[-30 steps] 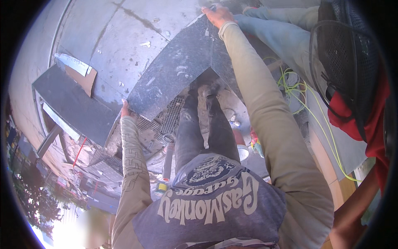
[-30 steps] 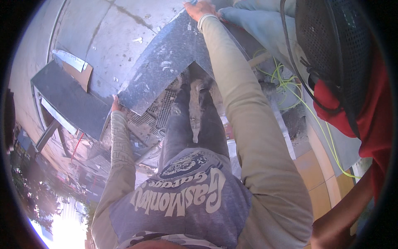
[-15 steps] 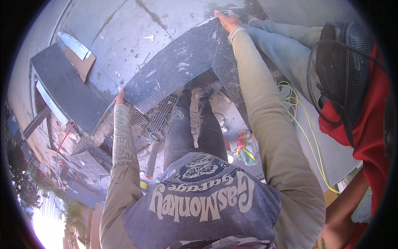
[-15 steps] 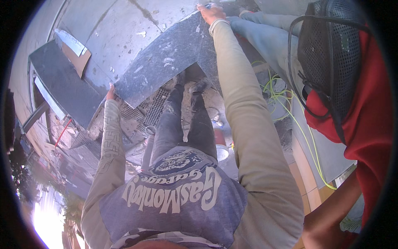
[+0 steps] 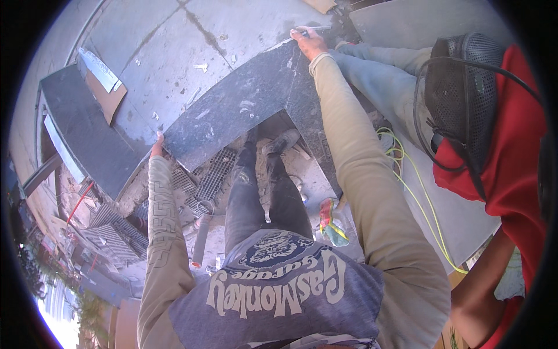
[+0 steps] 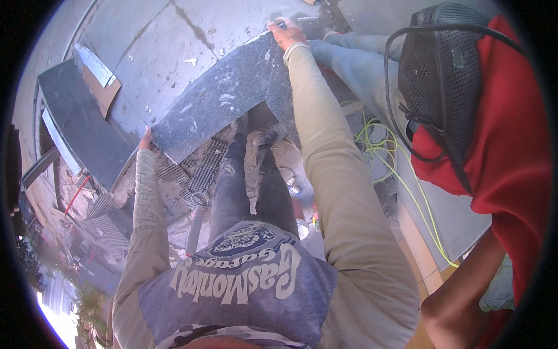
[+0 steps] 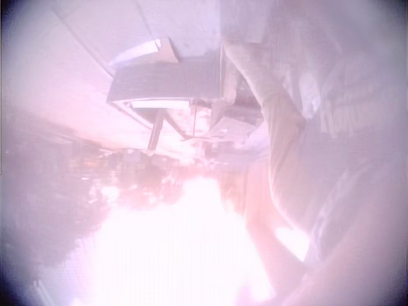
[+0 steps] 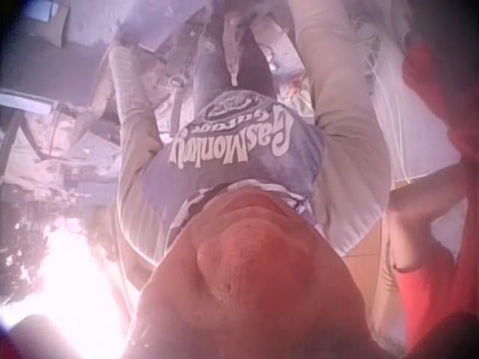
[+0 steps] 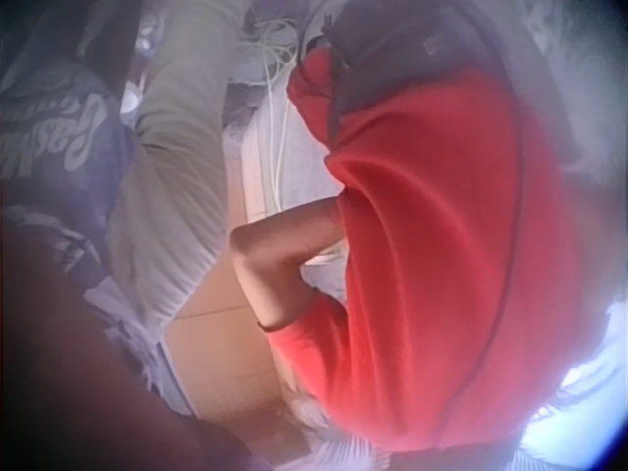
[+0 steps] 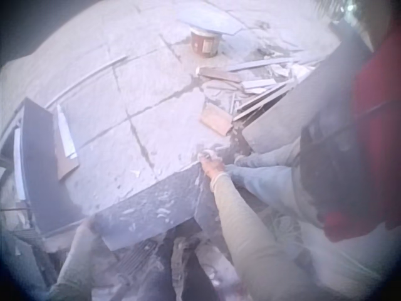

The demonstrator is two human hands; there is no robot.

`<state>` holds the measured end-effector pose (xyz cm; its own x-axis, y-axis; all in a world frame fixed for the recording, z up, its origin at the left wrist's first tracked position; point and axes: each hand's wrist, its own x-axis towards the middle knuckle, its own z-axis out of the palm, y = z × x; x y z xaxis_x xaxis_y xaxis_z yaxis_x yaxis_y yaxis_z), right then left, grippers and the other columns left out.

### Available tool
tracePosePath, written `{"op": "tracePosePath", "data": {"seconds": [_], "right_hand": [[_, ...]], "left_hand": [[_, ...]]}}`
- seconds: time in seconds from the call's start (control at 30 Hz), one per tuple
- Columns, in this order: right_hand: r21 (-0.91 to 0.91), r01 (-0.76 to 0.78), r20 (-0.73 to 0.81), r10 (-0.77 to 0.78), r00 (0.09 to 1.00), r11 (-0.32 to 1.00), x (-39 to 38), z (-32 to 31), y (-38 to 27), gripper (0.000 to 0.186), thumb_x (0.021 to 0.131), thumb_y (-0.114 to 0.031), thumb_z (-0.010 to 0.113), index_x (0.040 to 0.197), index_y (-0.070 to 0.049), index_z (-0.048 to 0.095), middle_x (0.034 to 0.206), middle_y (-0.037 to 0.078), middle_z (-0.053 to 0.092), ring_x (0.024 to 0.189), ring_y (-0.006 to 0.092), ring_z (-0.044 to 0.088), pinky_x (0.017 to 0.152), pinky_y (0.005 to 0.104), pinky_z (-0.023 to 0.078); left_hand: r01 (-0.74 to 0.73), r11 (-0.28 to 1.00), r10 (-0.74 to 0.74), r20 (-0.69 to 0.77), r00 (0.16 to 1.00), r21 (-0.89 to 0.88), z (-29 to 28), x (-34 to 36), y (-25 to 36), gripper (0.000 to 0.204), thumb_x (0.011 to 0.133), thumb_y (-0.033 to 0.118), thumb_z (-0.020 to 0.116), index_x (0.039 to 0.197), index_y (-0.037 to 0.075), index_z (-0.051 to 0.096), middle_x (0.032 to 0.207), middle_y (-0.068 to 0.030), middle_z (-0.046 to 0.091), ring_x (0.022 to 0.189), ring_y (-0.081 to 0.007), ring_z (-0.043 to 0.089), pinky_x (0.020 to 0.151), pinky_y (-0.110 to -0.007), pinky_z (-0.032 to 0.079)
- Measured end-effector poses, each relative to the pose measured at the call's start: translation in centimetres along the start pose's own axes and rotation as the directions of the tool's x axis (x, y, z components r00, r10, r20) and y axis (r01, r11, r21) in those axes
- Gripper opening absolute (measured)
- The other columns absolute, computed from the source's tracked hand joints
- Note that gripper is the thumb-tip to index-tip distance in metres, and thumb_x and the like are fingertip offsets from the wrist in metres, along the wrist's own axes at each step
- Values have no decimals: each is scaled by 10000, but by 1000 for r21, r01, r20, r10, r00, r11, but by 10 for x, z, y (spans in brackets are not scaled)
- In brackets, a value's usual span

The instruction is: The person uses an angle grinder to cut a large rectangular tile on a construction site. They reposition the tile and continue cutting along a marked line, generating dust. The person briefly pauses to spray the tile with water before resuming the cut.

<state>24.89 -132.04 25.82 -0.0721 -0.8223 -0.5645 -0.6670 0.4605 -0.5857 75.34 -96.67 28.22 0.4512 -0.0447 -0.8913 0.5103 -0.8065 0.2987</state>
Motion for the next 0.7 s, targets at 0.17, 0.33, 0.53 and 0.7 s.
{"op": "tracePosePath", "data": {"seconds": [0.17,0.33,0.53,0.7], "right_hand": [[45,-11,-28,13,1000,999,2,7,-10,632,914,-625,626,1414,-240,623,1464,204,587,1384,399,530,1153,446,414],[404,110,76,-153,985,908,30,13,23,579,953,-552,611,1332,-122,694,1308,179,702,1245,287,628,1056,385,466],[369,171,117,-228,967,914,46,3,28,541,955,-491,628,1334,-112,699,1290,114,722,1155,245,645,1026,348,460],[224,156,138,-190,972,962,24,-6,11,552,981,-474,591,1366,-86,670,1354,104,690,1233,230,611,1068,330,430]], "left_hand": [[-2,1000,2,-18,1000,11,-12,2,-2,671,894,663,717,1276,114,666,1091,-29,717,926,-223,660,728,-386,489],[20,1000,-20,36,999,-10,-10,6,-1,686,893,659,723,1302,113,652,1141,-46,721,971,-232,672,760,-397,513],[-1,995,16,149,989,-101,-14,20,1,652,905,626,729,1303,115,652,1121,-51,724,913,-234,681,738,-395,526],[0,1000,1,51,999,-23,-16,19,-4,633,911,611,728,1321,136,645,1157,-49,701,982,-250,654,807,-430,515]]}}
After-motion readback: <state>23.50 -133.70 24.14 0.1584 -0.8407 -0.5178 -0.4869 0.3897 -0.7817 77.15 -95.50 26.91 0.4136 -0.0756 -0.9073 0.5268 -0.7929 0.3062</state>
